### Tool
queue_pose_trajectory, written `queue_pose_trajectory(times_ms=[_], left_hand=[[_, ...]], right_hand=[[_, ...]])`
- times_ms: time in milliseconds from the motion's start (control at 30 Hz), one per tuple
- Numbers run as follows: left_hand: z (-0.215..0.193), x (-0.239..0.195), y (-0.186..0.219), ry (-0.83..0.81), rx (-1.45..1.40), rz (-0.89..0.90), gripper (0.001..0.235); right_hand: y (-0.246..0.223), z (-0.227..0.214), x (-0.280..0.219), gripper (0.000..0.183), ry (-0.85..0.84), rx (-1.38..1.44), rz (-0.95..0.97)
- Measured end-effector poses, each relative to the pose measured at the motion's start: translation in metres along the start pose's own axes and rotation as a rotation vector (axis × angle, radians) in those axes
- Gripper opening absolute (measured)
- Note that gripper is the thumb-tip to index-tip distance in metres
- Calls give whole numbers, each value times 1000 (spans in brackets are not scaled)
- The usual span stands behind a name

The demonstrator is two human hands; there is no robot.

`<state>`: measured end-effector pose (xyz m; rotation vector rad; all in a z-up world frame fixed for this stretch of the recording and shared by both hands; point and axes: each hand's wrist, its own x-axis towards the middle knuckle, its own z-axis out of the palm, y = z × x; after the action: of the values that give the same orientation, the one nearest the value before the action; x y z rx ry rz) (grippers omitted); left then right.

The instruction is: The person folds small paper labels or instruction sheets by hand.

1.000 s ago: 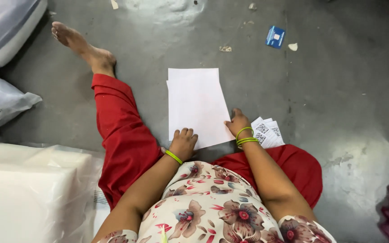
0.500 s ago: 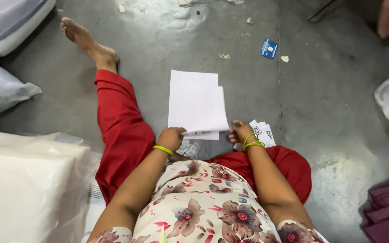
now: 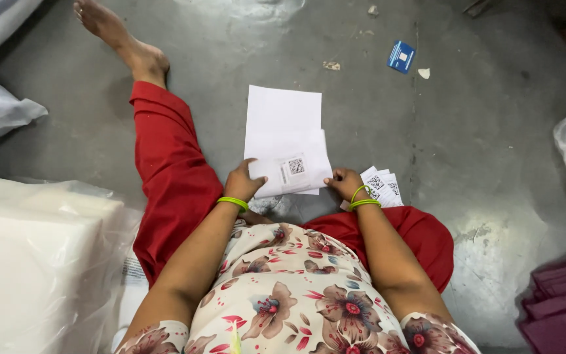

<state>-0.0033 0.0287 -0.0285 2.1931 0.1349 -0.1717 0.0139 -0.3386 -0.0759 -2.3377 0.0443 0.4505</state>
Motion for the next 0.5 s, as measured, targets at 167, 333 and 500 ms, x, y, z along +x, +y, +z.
queue_pose_trajectory(times_ms=[167,333,500], left_hand=[[7,2,-5,-34,-24,-150,76],[27,14,-27,-19,50,-185,82],[36,22,-27,32,32,-210,82]], right_hand=[[16,18,20,33,53,188,62],[5,22,27,49,124,268,143],[-11,20,26,51,279,80,158]])
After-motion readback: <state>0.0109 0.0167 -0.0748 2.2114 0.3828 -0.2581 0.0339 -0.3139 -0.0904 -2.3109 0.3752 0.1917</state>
